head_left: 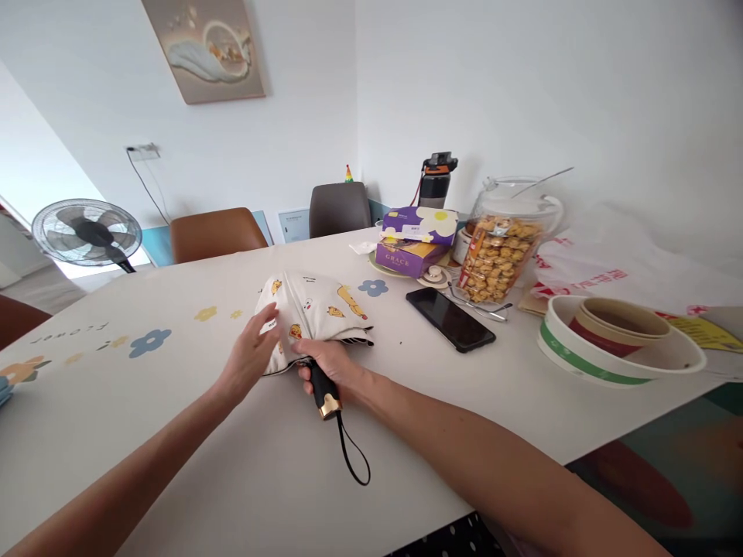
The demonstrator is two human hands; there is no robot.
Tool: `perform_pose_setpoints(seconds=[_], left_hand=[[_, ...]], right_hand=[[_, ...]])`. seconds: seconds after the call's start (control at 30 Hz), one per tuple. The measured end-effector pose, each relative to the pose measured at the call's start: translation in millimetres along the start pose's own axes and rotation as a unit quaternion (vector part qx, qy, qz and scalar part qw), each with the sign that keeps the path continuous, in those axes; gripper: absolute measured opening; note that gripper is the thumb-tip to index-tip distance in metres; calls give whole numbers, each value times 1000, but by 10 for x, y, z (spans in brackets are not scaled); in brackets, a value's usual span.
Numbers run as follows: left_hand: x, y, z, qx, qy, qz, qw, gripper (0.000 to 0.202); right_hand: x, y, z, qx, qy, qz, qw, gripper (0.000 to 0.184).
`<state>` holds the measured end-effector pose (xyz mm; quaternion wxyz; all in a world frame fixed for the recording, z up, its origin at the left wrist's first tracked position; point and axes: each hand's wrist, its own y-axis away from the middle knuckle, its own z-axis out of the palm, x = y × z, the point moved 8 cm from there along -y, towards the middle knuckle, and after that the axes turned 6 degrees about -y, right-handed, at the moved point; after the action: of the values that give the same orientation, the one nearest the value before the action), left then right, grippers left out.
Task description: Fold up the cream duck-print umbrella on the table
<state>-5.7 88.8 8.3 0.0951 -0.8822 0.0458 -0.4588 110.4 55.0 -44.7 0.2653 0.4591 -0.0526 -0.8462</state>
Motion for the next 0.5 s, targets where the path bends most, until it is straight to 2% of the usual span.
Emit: perform_pose_setpoints(seconds=[0.1,0.2,0.33,0.43,0.5], left_hand=[[163,-148,207,-4,-16,8,1000,61],[156,-308,269,13,-16,-20,1000,68],[59,-454,177,30,20,-30,999,73],[-107,-531,30,47,90,-51,993,77],[-247,-573,-28,47,140,-88,985,79]], right_hand=[[6,0,6,12,23,-4,1000,12],[29,3,23,6,41,11,999,11],[143,18,52,-22,63,57,996,16],[253,55,123,-67,76,94,990,20],[280,89,177,-89,68,105,988,20]])
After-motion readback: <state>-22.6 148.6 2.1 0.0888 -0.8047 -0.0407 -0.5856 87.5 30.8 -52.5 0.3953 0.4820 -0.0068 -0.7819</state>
